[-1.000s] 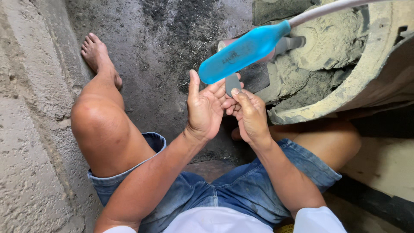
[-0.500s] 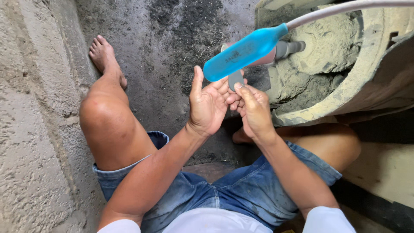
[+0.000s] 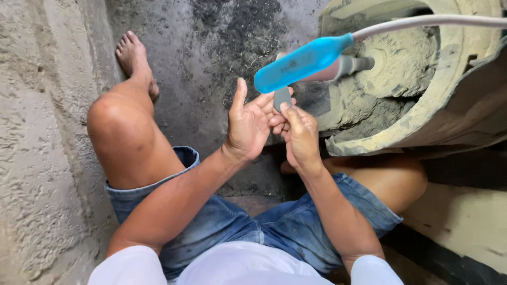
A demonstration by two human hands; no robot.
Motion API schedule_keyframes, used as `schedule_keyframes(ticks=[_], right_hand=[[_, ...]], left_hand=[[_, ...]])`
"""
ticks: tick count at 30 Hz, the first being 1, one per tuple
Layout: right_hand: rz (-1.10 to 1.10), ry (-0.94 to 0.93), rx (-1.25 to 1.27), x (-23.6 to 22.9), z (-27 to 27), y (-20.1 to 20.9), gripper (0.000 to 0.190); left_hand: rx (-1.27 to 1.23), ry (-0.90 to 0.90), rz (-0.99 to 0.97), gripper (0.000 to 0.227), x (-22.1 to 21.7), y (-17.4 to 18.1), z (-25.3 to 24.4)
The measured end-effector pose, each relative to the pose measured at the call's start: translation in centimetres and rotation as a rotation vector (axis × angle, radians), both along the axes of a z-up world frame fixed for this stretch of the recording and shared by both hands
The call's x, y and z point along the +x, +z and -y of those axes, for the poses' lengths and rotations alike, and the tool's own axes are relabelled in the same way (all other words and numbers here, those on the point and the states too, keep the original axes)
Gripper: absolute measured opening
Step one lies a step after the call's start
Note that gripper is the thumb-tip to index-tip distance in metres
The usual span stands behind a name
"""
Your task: The person sits on the floor and uses a rotating grinding wheel to smooth the edges of a small grey stone. They hold the stone with both hands and repeatedly press it against the spinning wheel, rotating the stone to grind different sides.
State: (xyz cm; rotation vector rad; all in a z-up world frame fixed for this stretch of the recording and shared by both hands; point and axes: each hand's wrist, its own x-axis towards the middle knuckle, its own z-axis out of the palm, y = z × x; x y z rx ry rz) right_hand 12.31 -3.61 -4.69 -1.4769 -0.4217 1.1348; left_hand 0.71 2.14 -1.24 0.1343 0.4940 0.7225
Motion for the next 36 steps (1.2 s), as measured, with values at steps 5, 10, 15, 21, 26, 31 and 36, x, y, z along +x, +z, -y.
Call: schedule_keyframes(ticks=[5, 10, 15, 21, 26, 31, 36], right_hand=[[0.026, -0.048, 0.027, 0.9, -0.4, 0.4, 0.027], [0.096, -0.056, 0.057, 1.1, -1.7, 0.7, 0.025], [0.164, -0.060, 0.070, 1.2, -1.7, -0.4, 0.025], [0.176, -0.079, 0.040, 0.8, 0.1, -0.7, 0.026], [0.119, -0.071, 0.069, 0.6, -1.3, 0.8, 0.025], [0.146, -0.047, 0.057, 0.5, -1.1, 1.2, 0.025], [0.147, -0.049, 0.072, 1.0, -1.7, 0.7, 0.025]], left_hand=[[-0.013, -0.034, 0.039, 0.099, 1.5, -0.8, -0.4], [0.024, 0.010, 0.145, 0.096, 1.7, -0.5, -1.2], [0.027, 0.012, 0.147, 0.089, 1.6, -0.1, -1.4], [0.056, -0.028, 0.074, 0.098, 1.4, -1.5, 0.0], [0.062, -0.010, 0.098, 0.098, 1.7, -1.5, -0.8], [0.051, 0.000, 0.079, 0.099, 1.8, -1.5, -0.5], [0.041, 0.032, 0.093, 0.092, 1.8, 0.1, -1.1]])
